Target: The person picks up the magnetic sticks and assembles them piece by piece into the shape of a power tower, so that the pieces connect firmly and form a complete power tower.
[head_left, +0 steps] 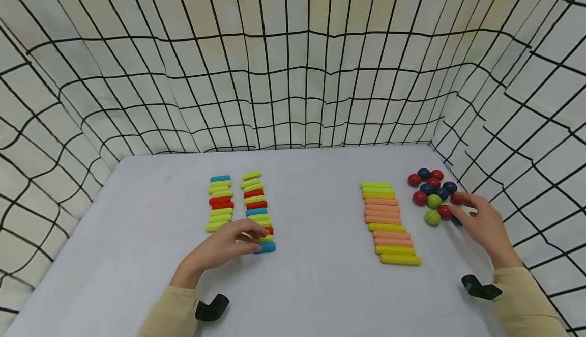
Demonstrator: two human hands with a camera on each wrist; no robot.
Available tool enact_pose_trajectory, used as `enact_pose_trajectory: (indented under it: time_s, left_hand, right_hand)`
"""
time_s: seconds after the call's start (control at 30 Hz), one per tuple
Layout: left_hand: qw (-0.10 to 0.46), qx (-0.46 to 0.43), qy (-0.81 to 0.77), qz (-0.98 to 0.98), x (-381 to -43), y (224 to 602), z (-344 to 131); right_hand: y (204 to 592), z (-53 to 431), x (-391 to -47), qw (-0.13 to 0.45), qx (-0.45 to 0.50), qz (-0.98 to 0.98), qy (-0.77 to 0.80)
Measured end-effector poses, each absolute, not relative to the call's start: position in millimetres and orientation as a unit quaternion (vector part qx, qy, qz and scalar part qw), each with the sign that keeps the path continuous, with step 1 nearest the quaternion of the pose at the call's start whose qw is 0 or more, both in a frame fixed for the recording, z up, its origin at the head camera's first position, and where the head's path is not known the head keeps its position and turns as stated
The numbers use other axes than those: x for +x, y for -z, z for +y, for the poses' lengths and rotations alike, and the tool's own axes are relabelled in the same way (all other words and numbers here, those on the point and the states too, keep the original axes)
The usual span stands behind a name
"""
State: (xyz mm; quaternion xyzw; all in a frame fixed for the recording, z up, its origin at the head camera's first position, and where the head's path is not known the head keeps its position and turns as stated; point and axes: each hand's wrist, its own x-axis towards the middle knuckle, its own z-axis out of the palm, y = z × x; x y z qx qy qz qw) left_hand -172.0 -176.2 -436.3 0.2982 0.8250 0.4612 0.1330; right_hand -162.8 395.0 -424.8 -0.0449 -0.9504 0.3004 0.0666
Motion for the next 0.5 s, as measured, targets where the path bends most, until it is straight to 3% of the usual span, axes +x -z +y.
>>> enact_pose_trajectory:
  time_s: [0.17,0.5]
  left_hand:
    - [0.139,0.309,-0.463,0.819,-170.4,444.4,-177.2]
    - [0.094,0.304,-0.405,0.857,-166.2,448.4,-181.7]
  right_hand:
    - [431.9,406.0,-159.2,0.056,-0.072,-0.951,-0.294]
    - [442.0,413.8,-152.7,0.053,-0.085,-0.951,-0.293]
